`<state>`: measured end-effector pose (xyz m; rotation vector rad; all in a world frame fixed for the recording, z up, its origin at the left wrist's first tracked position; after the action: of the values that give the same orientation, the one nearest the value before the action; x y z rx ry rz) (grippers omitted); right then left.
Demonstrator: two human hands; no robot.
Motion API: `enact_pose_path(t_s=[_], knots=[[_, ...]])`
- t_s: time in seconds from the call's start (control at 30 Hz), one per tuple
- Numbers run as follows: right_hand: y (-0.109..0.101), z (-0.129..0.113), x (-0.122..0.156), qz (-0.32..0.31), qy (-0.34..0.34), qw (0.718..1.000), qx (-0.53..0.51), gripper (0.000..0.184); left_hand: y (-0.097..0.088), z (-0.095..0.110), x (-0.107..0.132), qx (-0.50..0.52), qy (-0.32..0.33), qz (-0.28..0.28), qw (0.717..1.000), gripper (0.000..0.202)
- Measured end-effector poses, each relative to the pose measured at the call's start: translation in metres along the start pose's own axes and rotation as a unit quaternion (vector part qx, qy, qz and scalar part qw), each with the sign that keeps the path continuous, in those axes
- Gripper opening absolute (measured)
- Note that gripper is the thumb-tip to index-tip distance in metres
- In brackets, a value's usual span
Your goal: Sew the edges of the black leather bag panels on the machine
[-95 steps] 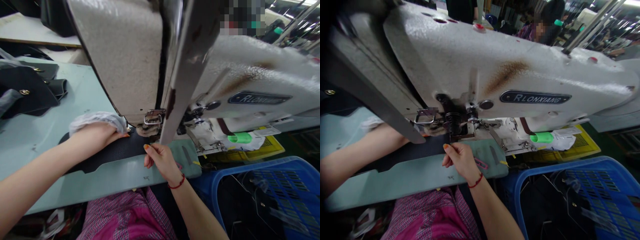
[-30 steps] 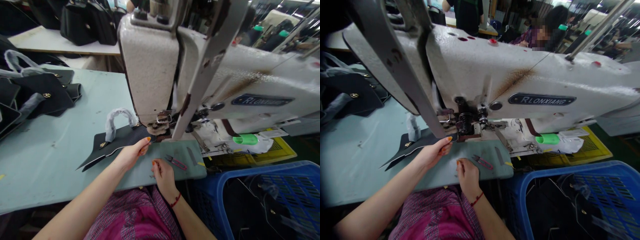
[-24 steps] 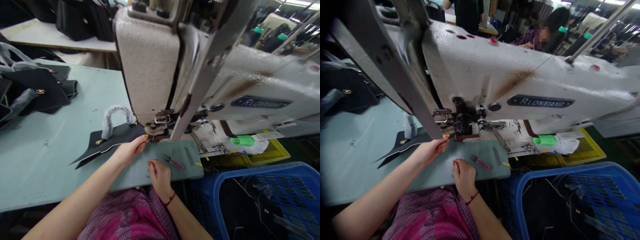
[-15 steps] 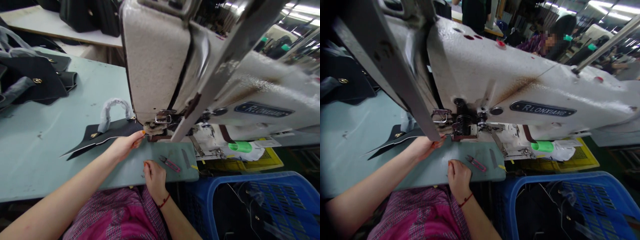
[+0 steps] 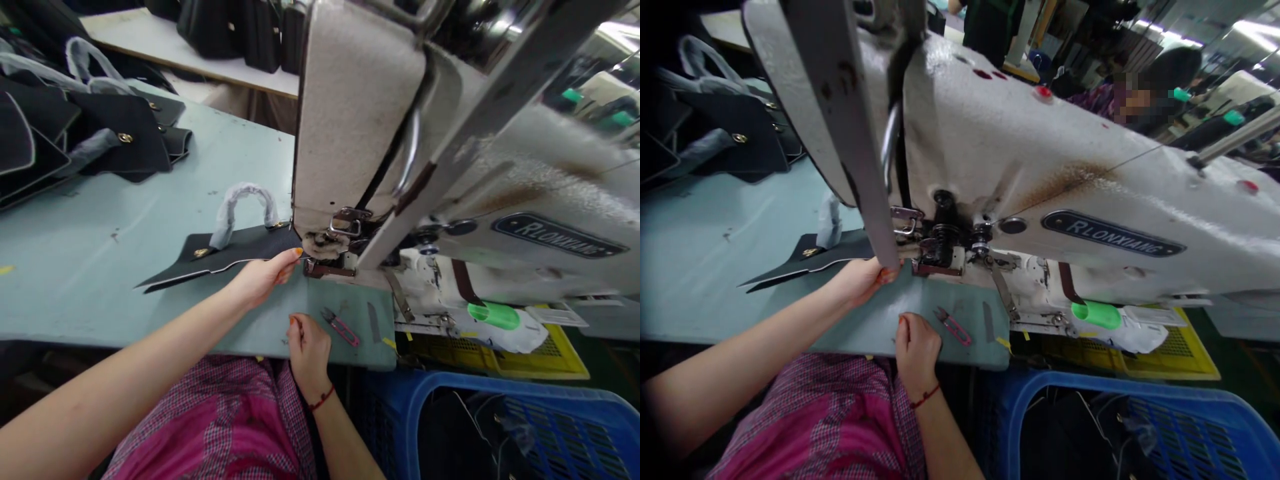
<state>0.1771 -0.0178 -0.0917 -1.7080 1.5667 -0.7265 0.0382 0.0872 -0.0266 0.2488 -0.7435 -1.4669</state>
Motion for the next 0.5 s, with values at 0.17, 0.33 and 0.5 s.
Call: enact_pose_path(t_s=[0.17,0.33,0.5], knots=[[0.002,0.003,0.001,0.020,-0.015,1.000,-0.012,0.028,0.007,-0.007,0.005,0.044,0.016,0.045,0.998,0.038],[0.000,0.002,0.000,0.043,-0.024,0.999,-0.022,0.028,0.018,-0.016,0.011,0.098,0.043,0.079,0.991,0.035],[-0.001,0.000,-0.001,0.048,-0.029,0.998,-0.029,0.027,0.029,-0.031,0.023,0.095,0.084,0.190,0.974,0.035]])
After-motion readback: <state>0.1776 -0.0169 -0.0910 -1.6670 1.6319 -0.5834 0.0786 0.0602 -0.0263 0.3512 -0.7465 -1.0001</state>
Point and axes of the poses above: each hand's wrist, its own x-axis away from the middle knuckle, its own y-axis out of the palm, z = x × y, the point moved 2 cm from there along -x, towards the middle knuckle, and after that the axes turned 14 degrees about x, right-handed, at the moved point
